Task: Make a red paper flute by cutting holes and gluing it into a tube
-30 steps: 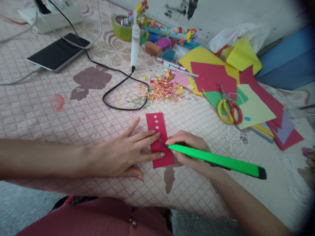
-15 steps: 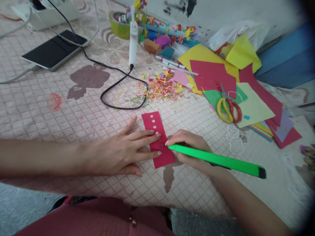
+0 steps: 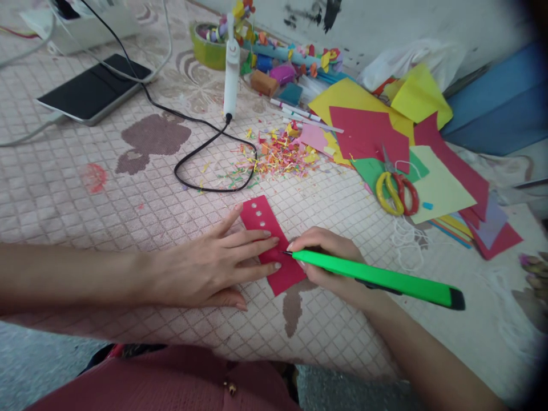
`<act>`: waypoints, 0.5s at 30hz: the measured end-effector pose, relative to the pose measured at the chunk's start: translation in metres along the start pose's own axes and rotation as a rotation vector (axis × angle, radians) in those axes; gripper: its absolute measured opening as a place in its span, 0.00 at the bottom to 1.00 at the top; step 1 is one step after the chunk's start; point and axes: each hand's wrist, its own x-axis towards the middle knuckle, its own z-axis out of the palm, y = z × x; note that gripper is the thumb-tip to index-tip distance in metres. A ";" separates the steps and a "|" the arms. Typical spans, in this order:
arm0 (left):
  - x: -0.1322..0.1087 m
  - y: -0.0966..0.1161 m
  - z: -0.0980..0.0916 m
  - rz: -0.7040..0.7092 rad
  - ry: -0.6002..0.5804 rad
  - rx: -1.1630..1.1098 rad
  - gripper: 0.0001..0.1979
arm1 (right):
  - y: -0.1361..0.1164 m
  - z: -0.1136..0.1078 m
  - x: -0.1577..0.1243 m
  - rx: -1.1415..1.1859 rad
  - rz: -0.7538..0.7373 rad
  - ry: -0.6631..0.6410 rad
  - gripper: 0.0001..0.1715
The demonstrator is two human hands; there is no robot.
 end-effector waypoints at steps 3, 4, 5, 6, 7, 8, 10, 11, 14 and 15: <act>0.001 -0.004 -0.001 0.033 -0.026 -0.037 0.28 | -0.001 0.002 0.000 -0.021 -0.003 0.025 0.11; 0.001 -0.004 -0.001 0.036 -0.030 -0.037 0.28 | -0.001 0.003 0.000 -0.029 -0.001 0.028 0.11; 0.001 -0.004 -0.001 0.034 -0.033 -0.034 0.28 | -0.002 0.003 -0.001 -0.038 0.000 0.036 0.11; 0.001 -0.003 -0.001 0.027 -0.035 -0.028 0.28 | -0.002 0.004 -0.001 -0.050 0.004 0.046 0.11; 0.002 -0.002 -0.002 0.017 -0.038 -0.020 0.28 | -0.003 0.004 -0.002 -0.061 0.009 0.052 0.11; 0.002 -0.001 -0.002 0.001 -0.044 -0.011 0.28 | -0.004 0.004 -0.002 -0.072 0.016 0.056 0.11; 0.002 0.003 -0.001 -0.031 -0.051 0.009 0.29 | -0.006 0.004 -0.003 -0.087 0.026 0.056 0.10; 0.003 0.004 -0.001 -0.043 -0.049 0.017 0.29 | -0.007 0.004 -0.003 -0.090 0.027 0.052 0.10; 0.003 0.007 0.001 -0.058 -0.043 0.034 0.30 | -0.008 0.004 -0.004 -0.088 0.008 0.064 0.11; 0.003 0.008 0.002 -0.059 -0.041 0.039 0.30 | -0.008 0.004 -0.004 -0.087 0.002 0.066 0.12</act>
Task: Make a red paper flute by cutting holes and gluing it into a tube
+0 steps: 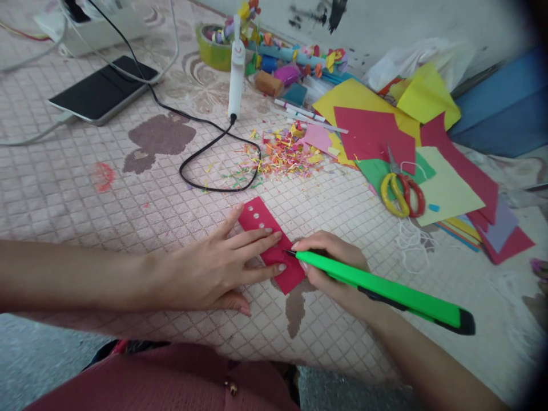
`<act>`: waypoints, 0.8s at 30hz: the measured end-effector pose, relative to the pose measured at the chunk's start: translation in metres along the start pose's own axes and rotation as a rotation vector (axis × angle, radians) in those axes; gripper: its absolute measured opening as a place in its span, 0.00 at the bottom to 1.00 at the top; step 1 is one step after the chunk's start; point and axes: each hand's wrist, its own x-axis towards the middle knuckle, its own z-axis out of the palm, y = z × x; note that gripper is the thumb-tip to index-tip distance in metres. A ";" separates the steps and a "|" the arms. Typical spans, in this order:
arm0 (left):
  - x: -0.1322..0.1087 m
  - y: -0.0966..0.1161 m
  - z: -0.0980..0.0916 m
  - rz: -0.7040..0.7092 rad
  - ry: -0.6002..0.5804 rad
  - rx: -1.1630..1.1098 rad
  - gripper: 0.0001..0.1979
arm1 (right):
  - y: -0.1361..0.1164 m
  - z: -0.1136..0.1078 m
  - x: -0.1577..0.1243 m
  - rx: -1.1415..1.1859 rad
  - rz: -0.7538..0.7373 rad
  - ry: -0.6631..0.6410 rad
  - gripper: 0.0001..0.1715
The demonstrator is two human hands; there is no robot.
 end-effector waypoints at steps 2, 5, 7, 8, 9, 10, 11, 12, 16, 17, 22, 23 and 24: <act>0.000 0.001 0.001 -0.008 0.008 0.005 0.30 | 0.001 0.000 -0.001 0.004 -0.006 -0.004 0.12; 0.000 0.001 0.002 -0.015 0.024 -0.005 0.30 | 0.003 0.000 -0.004 0.007 0.005 -0.013 0.11; 0.000 0.002 0.002 -0.014 0.040 -0.013 0.30 | 0.003 0.001 -0.006 0.010 0.024 -0.009 0.11; 0.000 0.002 0.002 -0.015 0.047 -0.014 0.30 | 0.003 0.001 -0.007 0.012 0.034 -0.004 0.11; 0.000 0.002 0.002 -0.016 0.053 -0.013 0.30 | 0.001 0.001 -0.007 0.012 0.043 0.001 0.11; 0.000 0.002 0.002 -0.018 0.058 -0.010 0.30 | 0.000 0.001 -0.007 0.010 0.050 0.007 0.10; 0.000 0.002 0.001 -0.017 0.057 -0.006 0.31 | -0.002 0.002 -0.006 0.005 0.050 0.017 0.10; -0.001 0.001 0.001 -0.014 0.052 -0.002 0.31 | -0.003 0.002 -0.005 -0.003 0.043 0.029 0.10; 0.000 -0.005 -0.001 0.051 0.036 -0.026 0.30 | -0.006 0.004 -0.002 -0.026 0.016 0.051 0.11; 0.001 -0.007 -0.001 0.074 0.038 -0.045 0.30 | -0.007 0.004 -0.002 -0.027 0.018 0.047 0.11; 0.003 -0.013 -0.003 0.112 0.003 -0.095 0.30 | -0.008 0.005 -0.003 -0.043 0.027 0.072 0.12; 0.003 -0.012 -0.003 0.105 -0.006 -0.088 0.30 | -0.009 0.005 -0.003 -0.047 0.031 0.074 0.13; 0.003 -0.012 -0.003 0.099 -0.010 -0.078 0.31 | -0.010 0.005 -0.003 -0.049 0.036 0.071 0.12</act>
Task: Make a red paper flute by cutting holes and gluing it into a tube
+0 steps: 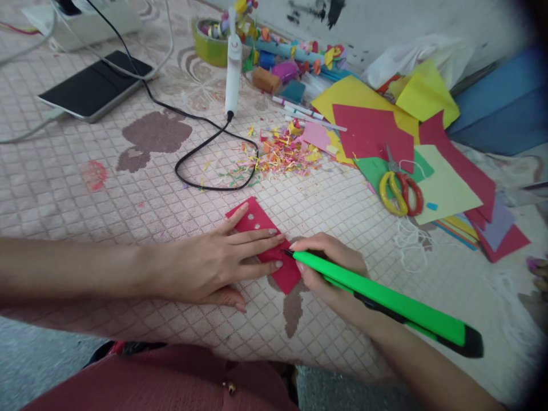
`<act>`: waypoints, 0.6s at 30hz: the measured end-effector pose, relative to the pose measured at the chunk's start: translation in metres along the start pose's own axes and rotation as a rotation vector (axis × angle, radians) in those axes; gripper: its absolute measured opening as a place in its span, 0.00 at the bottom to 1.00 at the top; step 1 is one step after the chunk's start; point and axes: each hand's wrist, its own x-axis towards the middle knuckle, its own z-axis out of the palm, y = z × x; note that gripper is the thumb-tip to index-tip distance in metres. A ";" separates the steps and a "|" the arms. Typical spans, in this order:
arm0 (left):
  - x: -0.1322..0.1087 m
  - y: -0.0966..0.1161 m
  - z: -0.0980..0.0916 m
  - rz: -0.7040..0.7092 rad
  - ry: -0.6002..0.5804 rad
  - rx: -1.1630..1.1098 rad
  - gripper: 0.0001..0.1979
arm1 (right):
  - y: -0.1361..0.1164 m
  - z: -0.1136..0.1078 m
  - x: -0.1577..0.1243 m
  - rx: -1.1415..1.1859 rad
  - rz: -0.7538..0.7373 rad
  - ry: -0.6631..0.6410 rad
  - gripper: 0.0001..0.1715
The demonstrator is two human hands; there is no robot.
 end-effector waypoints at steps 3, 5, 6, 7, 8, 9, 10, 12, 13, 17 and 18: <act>0.000 0.003 0.001 -0.008 0.005 0.035 0.31 | -0.002 0.000 -0.001 -0.007 0.017 -0.013 0.12; 0.000 0.006 0.003 -0.016 0.007 0.056 0.32 | -0.003 0.000 -0.003 -0.003 0.030 -0.010 0.12; 0.000 0.007 0.003 -0.023 0.006 0.065 0.32 | -0.002 0.000 -0.004 0.000 0.040 -0.011 0.12; 0.000 0.008 0.004 -0.030 0.006 0.073 0.32 | -0.002 0.000 -0.006 0.003 0.053 -0.008 0.12; 0.000 0.010 0.005 -0.038 0.007 0.079 0.33 | -0.002 0.000 -0.007 0.005 0.064 -0.010 0.12; 0.000 0.011 0.005 -0.046 0.008 0.084 0.33 | -0.001 0.001 -0.009 0.005 0.076 -0.013 0.12; 0.000 0.012 0.006 -0.056 0.008 0.088 0.33 | -0.001 0.001 -0.011 0.006 0.086 -0.019 0.12; 0.000 0.013 0.006 -0.070 0.012 0.093 0.33 | 0.000 0.002 -0.013 0.008 0.088 -0.016 0.13; 0.000 0.013 0.006 -0.068 0.017 0.094 0.33 | 0.000 0.003 -0.014 0.007 0.079 -0.005 0.13; -0.002 0.007 0.006 -0.010 0.036 0.088 0.31 | -0.001 0.007 -0.014 -0.007 0.031 0.065 0.12; -0.002 0.005 0.006 0.006 0.036 0.085 0.30 | -0.001 0.008 -0.014 -0.021 0.024 0.068 0.12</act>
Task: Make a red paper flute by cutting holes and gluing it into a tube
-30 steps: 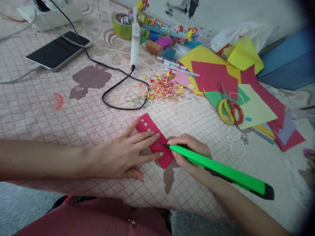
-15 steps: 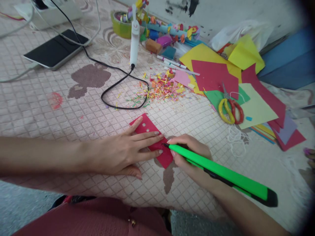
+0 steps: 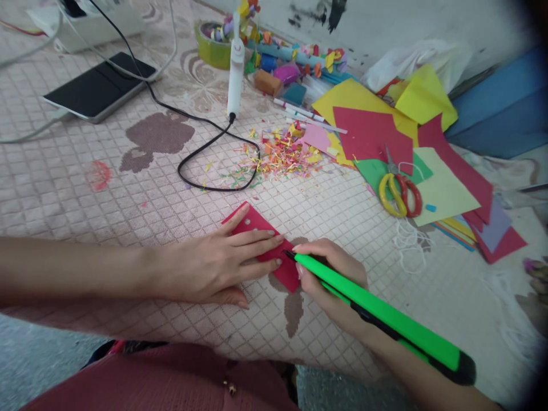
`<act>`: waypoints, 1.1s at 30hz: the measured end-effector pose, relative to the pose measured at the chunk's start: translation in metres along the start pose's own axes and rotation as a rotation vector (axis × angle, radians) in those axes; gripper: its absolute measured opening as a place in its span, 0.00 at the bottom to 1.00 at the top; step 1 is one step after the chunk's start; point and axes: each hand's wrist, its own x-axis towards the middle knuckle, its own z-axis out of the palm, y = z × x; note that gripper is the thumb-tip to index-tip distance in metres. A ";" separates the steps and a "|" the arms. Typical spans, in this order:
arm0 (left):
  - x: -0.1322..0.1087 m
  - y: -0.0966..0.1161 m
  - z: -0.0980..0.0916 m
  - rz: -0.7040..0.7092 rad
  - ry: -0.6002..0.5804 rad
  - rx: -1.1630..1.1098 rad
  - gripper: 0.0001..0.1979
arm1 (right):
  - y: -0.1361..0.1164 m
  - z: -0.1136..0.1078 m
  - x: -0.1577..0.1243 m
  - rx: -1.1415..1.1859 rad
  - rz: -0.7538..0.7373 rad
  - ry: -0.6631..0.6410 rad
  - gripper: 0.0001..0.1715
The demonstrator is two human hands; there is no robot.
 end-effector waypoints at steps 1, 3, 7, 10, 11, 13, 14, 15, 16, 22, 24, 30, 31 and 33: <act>0.000 -0.001 0.000 0.009 -0.002 0.000 0.29 | 0.000 0.000 0.000 -0.020 -0.010 -0.004 0.12; -0.001 -0.002 0.000 0.007 -0.011 0.004 0.28 | -0.001 0.001 0.000 -0.064 -0.049 -0.005 0.13; 0.000 0.000 0.000 -0.019 -0.024 0.003 0.28 | -0.003 0.001 0.000 -0.106 -0.121 0.017 0.15; 0.001 0.002 0.000 -0.030 -0.018 -0.004 0.28 | -0.003 0.002 0.000 -0.123 -0.125 0.028 0.14; 0.001 0.002 0.000 -0.030 -0.016 -0.004 0.28 | -0.003 0.003 -0.001 -0.131 -0.125 0.034 0.14; 0.001 0.002 0.000 -0.029 -0.013 0.001 0.29 | -0.002 0.003 -0.002 -0.147 -0.132 0.042 0.14; 0.001 0.002 0.000 -0.029 -0.013 0.002 0.29 | -0.002 0.003 -0.003 -0.153 -0.134 0.035 0.15; 0.001 0.002 0.000 -0.030 -0.010 0.003 0.29 | -0.002 0.002 -0.003 -0.155 -0.141 0.028 0.15; 0.001 0.002 0.000 -0.031 -0.008 0.002 0.29 | -0.001 0.002 -0.004 -0.156 -0.149 0.019 0.16; 0.000 0.002 0.001 -0.037 0.025 -0.033 0.28 | 0.001 0.005 -0.007 -0.168 -0.182 0.021 0.18; 0.000 0.002 0.001 -0.038 0.025 -0.034 0.29 | 0.001 0.005 -0.008 -0.169 -0.176 0.023 0.19; -0.001 0.002 0.004 -0.043 0.027 -0.055 0.29 | -0.002 0.005 -0.009 -0.165 -0.104 0.023 0.17; -0.001 0.003 0.004 -0.044 0.035 -0.065 0.29 | -0.003 0.005 -0.009 -0.168 -0.080 0.023 0.16; -0.001 0.003 0.004 -0.044 0.047 -0.081 0.28 | -0.003 0.004 -0.009 -0.169 -0.022 0.026 0.14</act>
